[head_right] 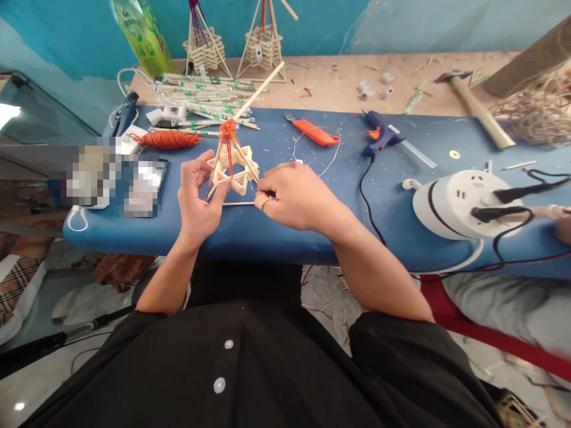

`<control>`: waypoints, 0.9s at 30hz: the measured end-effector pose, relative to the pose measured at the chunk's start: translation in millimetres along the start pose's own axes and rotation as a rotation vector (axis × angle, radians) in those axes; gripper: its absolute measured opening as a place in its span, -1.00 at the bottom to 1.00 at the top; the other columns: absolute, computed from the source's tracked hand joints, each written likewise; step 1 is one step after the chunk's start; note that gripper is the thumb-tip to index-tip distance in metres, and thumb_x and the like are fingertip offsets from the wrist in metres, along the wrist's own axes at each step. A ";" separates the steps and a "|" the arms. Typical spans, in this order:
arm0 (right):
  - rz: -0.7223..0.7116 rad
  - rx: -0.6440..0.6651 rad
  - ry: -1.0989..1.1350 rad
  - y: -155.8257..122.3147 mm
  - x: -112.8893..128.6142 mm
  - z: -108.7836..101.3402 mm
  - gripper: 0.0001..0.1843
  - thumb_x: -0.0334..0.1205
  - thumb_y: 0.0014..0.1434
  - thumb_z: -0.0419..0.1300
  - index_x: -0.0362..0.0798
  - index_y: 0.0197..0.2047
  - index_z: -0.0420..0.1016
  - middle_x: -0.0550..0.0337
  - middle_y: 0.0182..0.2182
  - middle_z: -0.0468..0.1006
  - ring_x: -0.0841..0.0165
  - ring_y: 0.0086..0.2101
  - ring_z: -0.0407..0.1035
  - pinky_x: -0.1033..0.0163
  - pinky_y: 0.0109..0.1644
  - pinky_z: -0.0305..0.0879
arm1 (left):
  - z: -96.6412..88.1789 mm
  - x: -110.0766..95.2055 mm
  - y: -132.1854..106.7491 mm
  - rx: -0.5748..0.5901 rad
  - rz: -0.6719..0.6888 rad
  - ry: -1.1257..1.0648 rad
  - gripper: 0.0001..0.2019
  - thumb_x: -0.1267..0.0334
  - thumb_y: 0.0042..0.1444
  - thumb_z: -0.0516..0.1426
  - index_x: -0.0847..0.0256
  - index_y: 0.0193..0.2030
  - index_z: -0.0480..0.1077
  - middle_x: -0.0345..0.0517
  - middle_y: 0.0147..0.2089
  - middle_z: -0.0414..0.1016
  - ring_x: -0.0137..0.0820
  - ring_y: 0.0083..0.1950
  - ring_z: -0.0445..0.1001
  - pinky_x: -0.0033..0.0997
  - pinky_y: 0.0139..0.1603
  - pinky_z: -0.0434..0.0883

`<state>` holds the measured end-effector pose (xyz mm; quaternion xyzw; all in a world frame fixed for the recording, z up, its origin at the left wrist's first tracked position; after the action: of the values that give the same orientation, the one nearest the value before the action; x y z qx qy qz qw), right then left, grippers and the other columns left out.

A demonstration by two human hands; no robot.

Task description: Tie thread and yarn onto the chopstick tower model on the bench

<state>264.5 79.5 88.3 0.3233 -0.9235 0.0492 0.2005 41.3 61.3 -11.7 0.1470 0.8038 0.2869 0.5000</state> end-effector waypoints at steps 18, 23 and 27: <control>-0.033 -0.084 -0.265 -13.9 -12.6 2.3 -0.69 -0.26 0.36 0.12 -0.04 -0.31 0.69 0.03 -0.36 0.62 0.22 -0.29 0.27 0.08 -0.08 0.18 | -12.3 18.6 9.3 0.087 -0.005 -0.023 -0.60 0.02 0.54 0.19 -0.17 0.42 0.26 0.01 0.48 0.44 -0.15 0.44 0.61 0.05 0.42 0.64; -0.003 -0.058 -0.321 -8.4 -26.8 -12.2 -0.67 -0.30 0.43 0.09 -0.07 -0.15 0.71 -0.02 -0.25 0.70 0.20 -0.21 0.39 0.04 -0.03 0.15 | -20.7 24.0 17.0 0.133 -0.012 -0.077 -0.40 -0.21 0.46 0.26 -0.19 0.47 0.15 0.08 0.44 0.44 -0.06 0.40 0.65 0.07 0.36 0.67; 0.103 -0.118 -0.472 5.7 -31.8 -18.0 -0.74 -0.39 0.39 0.13 -0.10 -0.11 0.69 -0.09 -0.26 0.71 0.12 -0.06 0.46 -0.06 -0.02 0.07 | -24.6 26.8 20.7 0.161 -0.038 -0.042 -0.24 -0.31 0.39 0.28 -0.20 0.54 0.07 0.14 0.45 0.43 -0.03 0.34 0.69 0.16 0.39 0.65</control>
<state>289.7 106.3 92.2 0.2660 -0.9613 -0.0713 -0.0050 6.1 83.9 -10.1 0.1772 0.8164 0.2085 0.5085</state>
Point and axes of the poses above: each hand's wrist, its own y-axis towards the middle knuckle, its own z-axis out of the palm, x = y × z, the point moved 1 cm from there along y, towards the middle knuckle
